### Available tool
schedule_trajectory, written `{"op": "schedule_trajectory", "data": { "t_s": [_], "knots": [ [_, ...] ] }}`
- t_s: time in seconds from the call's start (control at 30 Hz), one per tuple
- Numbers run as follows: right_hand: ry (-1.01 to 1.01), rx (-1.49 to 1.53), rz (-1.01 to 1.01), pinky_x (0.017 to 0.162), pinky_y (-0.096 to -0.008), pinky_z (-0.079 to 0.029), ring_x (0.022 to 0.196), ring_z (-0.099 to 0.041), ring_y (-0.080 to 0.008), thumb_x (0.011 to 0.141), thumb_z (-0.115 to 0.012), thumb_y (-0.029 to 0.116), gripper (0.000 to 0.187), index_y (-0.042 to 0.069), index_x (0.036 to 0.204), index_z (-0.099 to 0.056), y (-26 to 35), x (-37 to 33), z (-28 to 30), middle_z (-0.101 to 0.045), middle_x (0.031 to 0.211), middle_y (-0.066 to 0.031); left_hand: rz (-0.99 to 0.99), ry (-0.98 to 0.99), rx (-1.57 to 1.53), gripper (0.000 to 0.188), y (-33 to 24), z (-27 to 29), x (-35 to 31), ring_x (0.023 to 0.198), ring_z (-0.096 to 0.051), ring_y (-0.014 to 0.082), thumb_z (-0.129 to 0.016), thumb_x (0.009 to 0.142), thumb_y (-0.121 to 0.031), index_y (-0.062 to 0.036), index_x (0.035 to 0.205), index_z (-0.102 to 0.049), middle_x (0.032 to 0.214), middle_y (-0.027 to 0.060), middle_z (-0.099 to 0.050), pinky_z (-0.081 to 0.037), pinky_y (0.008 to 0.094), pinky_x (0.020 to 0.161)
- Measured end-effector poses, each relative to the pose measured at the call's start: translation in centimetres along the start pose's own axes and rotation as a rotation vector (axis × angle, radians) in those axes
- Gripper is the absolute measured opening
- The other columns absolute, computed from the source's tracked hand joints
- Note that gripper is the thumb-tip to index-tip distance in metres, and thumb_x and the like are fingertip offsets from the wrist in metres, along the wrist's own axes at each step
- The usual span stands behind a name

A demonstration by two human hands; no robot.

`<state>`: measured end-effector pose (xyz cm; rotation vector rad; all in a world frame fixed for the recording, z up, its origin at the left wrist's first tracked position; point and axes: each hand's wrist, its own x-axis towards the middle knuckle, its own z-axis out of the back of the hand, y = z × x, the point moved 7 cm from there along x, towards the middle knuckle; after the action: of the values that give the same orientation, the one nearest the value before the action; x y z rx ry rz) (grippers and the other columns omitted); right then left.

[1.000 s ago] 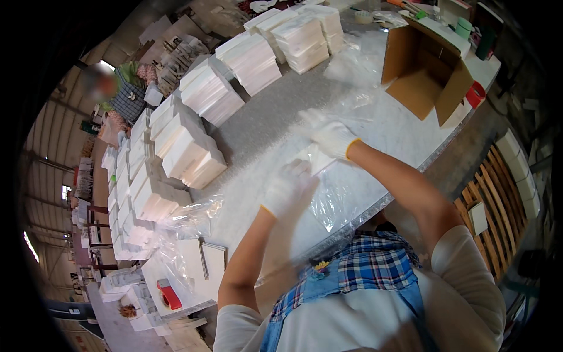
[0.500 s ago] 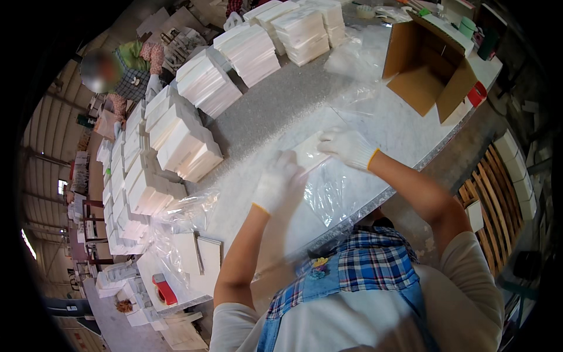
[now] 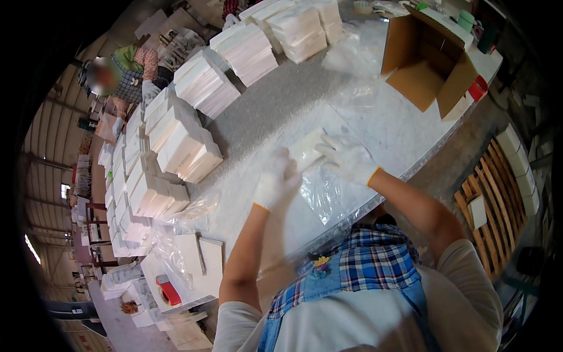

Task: The person repeatedly picks up white rectangular blocks, wraps each one in a clear plastic sheet, and places the wrapped units into a cardboard box. The process is continuous and repetitive, with the person handling the blocks one at a time.

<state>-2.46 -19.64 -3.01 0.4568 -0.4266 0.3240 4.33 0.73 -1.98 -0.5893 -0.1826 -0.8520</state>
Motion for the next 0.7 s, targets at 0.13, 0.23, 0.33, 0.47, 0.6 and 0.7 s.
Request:
{"op": "schedule_trajectory", "data": {
  "t_s": [0.13, 0.23, 0.33, 0.47, 0.6, 0.7],
  "knots": [
    [-0.020, -0.025, 0.005, 0.101, -0.0450, -0.051, 0.117, -0.062, -0.0305, 0.088, -0.069, 0.030, 0.045, 0.012, 0.130, -0.063, 0.0, 0.1, 0.4, -0.059, 0.133, -0.0100, 0.102, 0.296, 0.298, 0.078, -3.4, 0.7, 3.1, 0.126, -0.057, 0.0406, -0.080, 0.079, -0.041, -0.0075, 0.142, -0.050, 0.144, 0.0201, -0.054, -0.047, 0.0483, 0.104],
    [0.029, -0.034, -0.015, 0.101, -0.0447, -0.051, 0.119, -0.061, -0.0296, 0.088, -0.069, 0.030, 0.047, 0.012, 0.131, -0.063, 0.3, 0.3, 0.6, -0.059, 0.134, -0.0095, -0.054, 0.159, 0.470, 0.069, -5.2, 0.5, 4.5, 0.120, -0.056, 0.0379, -0.075, 0.081, -0.045, -0.0122, 0.137, -0.053, 0.126, 0.0165, -0.056, -0.048, 0.0477, 0.096],
    [0.078, -0.070, -0.060, 0.105, -0.0453, -0.049, 0.124, -0.058, -0.0298, 0.088, -0.069, 0.031, 0.047, 0.012, 0.131, -0.062, 0.4, 0.1, -0.3, -0.058, 0.138, -0.0102, -0.038, 0.385, 0.347, 0.067, -3.3, -2.6, 4.6, 0.119, -0.055, 0.0388, -0.073, 0.085, -0.045, -0.0196, 0.143, -0.050, 0.130, 0.0174, -0.055, -0.048, 0.0483, 0.097],
    [0.006, -0.089, -0.057, 0.110, -0.0472, -0.043, 0.127, -0.055, -0.0312, 0.089, -0.068, 0.030, 0.046, 0.013, 0.130, -0.062, 1.7, -1.6, 0.5, -0.055, 0.141, -0.0126, -0.022, 0.362, 0.355, 0.063, -2.4, -3.3, 3.6, 0.119, -0.054, 0.0402, -0.071, 0.089, -0.043, -0.0243, 0.144, -0.050, 0.132, 0.0194, -0.053, -0.047, 0.0491, 0.100],
    [0.034, -0.117, -0.058, 0.112, -0.0472, -0.039, 0.128, -0.054, -0.0311, 0.087, -0.069, 0.031, 0.049, 0.015, 0.133, -0.061, 2.3, -2.0, 1.1, -0.055, 0.141, -0.0133, -0.080, 0.292, 0.318, 0.062, -2.0, -3.4, 3.6, 0.117, -0.054, 0.0401, -0.071, 0.088, -0.042, -0.0235, 0.144, -0.052, 0.135, 0.0205, -0.052, -0.048, 0.0494, 0.100],
    [0.076, -0.121, -0.051, 0.113, -0.0464, -0.038, 0.129, -0.053, -0.0305, 0.085, -0.070, 0.031, 0.052, 0.017, 0.134, -0.061, 2.5, -1.8, 1.2, -0.055, 0.142, -0.0132, -0.128, 0.251, 0.305, 0.059, -1.8, -3.2, 3.7, 0.115, -0.055, 0.0397, -0.071, 0.088, -0.041, -0.0231, 0.142, -0.055, 0.134, 0.0205, -0.053, -0.048, 0.0492, 0.099]
  ]
}}
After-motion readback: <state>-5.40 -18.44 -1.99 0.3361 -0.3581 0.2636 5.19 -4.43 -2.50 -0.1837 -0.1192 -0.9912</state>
